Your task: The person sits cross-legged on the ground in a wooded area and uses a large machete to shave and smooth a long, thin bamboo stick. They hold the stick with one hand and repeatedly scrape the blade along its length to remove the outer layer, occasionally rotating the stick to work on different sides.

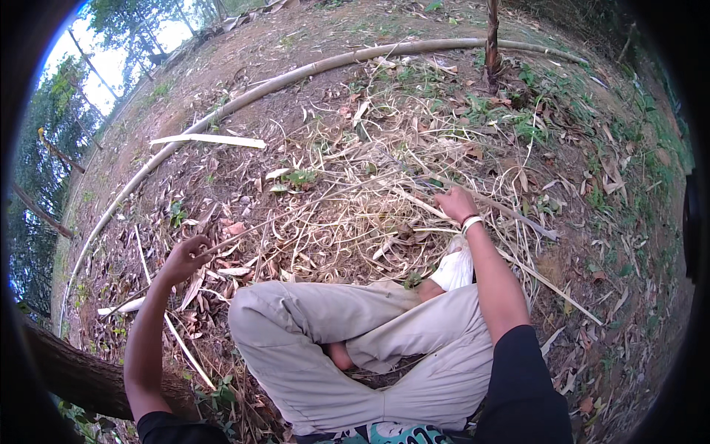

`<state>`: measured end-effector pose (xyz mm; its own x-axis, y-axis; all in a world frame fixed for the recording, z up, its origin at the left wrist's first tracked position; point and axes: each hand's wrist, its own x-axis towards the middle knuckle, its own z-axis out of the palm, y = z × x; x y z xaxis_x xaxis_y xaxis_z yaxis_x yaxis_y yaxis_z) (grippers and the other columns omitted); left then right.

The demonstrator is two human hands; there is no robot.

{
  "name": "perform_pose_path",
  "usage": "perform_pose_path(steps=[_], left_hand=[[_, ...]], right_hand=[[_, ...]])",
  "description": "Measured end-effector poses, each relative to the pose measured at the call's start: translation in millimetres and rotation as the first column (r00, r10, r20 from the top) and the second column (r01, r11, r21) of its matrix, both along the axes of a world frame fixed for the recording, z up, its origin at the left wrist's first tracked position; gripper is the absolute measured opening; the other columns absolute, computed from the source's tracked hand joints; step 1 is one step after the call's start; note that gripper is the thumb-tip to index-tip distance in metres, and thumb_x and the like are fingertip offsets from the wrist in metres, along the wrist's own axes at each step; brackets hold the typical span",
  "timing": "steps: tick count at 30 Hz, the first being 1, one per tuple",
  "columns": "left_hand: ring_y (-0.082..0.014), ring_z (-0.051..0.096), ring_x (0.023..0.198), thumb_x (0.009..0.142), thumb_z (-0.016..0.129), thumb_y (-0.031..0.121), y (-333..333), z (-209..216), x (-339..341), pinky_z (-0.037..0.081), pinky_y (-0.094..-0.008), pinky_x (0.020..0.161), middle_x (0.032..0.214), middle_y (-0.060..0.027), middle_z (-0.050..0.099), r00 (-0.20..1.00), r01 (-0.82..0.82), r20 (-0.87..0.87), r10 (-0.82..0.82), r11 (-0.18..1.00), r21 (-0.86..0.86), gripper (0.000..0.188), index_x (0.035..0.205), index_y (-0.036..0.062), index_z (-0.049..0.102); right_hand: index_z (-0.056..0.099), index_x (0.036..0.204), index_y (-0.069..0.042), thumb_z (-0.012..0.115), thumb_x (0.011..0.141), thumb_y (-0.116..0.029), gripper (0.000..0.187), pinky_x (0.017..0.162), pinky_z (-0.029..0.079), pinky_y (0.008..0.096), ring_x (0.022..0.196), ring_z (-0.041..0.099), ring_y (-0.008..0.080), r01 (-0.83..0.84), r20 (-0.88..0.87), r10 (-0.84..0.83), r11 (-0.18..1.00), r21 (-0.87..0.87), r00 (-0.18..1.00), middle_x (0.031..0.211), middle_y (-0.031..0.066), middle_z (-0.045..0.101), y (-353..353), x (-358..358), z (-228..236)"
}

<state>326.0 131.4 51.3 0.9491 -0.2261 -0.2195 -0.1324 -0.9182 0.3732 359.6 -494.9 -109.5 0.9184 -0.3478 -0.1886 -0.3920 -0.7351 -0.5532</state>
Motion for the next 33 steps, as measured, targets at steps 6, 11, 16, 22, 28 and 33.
perform_pose_path(steps=[6, 11, 16, 22, 28, 33], left_hand=[[-0.0072, 0.050, 0.046, 0.105, 0.048, 0.024, -55.2, 83.6, -81.2, 0.043, -0.0223, 0.041, 0.061, 0.0011, 0.050, 0.868, -0.446, -0.417, 0.268, 0.790, -0.421, 0.020, 0.115, 0.0081, 0.052], [-0.0140, 0.053, 0.047, 0.104, 0.045, 0.020, -171.7, 29.2, -95.4, 0.049, -0.0260, 0.046, 0.069, -0.0039, 0.055, 0.807, -0.543, -0.581, 0.107, 0.521, -0.659, 0.015, 0.100, 0.0065, 0.050], [-0.0080, 0.037, 0.041, 0.106, 0.041, 0.029, -239.1, -19.1, -76.2, 0.030, -0.0203, 0.036, 0.062, -0.0001, 0.045, 0.776, -0.592, -0.631, 0.000, 0.346, -0.728, 0.023, 0.118, 0.0109, 0.049], [-0.0068, 0.040, 0.045, 0.106, 0.043, 0.031, -288.7, -71.8, -48.9, 0.034, -0.0185, 0.039, 0.060, 0.0018, 0.043, 0.765, -0.614, -0.642, -0.050, 0.244, -0.750, 0.021, 0.116, 0.0142, 0.050], [-0.0090, 0.047, 0.049, 0.102, 0.043, 0.015, -283.4, -57.7, -36.9, 0.032, -0.0197, 0.037, 0.076, -0.0065, 0.058, 0.738, -0.579, -0.639, -0.217, 0.282, -0.765, 0.016, 0.116, 0.0080, 0.048], [-0.0077, 0.043, 0.048, 0.098, 0.045, 0.009, -291.3, -84.2, -34.3, 0.030, -0.0198, 0.037, 0.073, -0.0070, 0.057, 0.748, -0.645, -0.658, -0.085, 0.137, -0.752, 0.013, 0.105, 0.0016, 0.052]], right_hand=[[0.062, 0.078, -0.002, 0.066, 0.088, -0.041, 0.041, 0.050, 0.044, 0.0318, 0.051, 0.057, 0.0150, -0.053, 0.454, -0.204, 0.869, 0.491, 0.868, 0.059, 0.0062, 0.060, 12.0, -17.3, 79.3], [0.062, 0.084, -0.004, 0.057, 0.090, -0.022, 0.019, 0.045, 0.040, 0.0253, 0.045, 0.051, 0.0077, -0.074, 0.424, -0.284, 0.753, 0.654, 0.860, 0.059, 0.0037, 0.060, 8.6, -42.9, 101.8], [0.063, 0.075, 0.002, 0.048, 0.095, -0.056, 0.063, 0.063, 0.044, 0.0476, 0.069, 0.061, 0.0405, -0.015, 0.500, -0.049, 0.992, 0.123, 0.865, 0.069, 0.0241, 0.061, 27.3, -69.8, 76.3], [0.062, 0.078, -0.005, 0.051, 0.097, -0.052, 0.052, 0.058, 0.046, 0.0496, 0.062, 0.062, 0.0404, -0.356, 0.492, 0.355, 0.930, -0.096, 0.795, 0.061, 0.0170, 0.060, 81.4, -80.4, 74.9], [0.058, 0.076, -0.008, 0.052, 0.096, -0.054, 0.051, 0.052, 0.046, 0.0452, 0.057, 0.061, 0.0352, -0.425, 0.452, 0.468, 0.883, -0.200, 0.760, 0.061, 0.0135, 0.059, 120.1, -95.2, 78.8], [0.058, 0.073, -0.009, 0.053, 0.093, -0.058, 0.053, 0.049, 0.046, 0.0425, 0.055, 0.061, 0.0320, -0.448, 0.460, 0.556, 0.831, -0.330, 0.692, 0.060, 0.0111, 0.057, 127.5, -93.4, 63.1]])
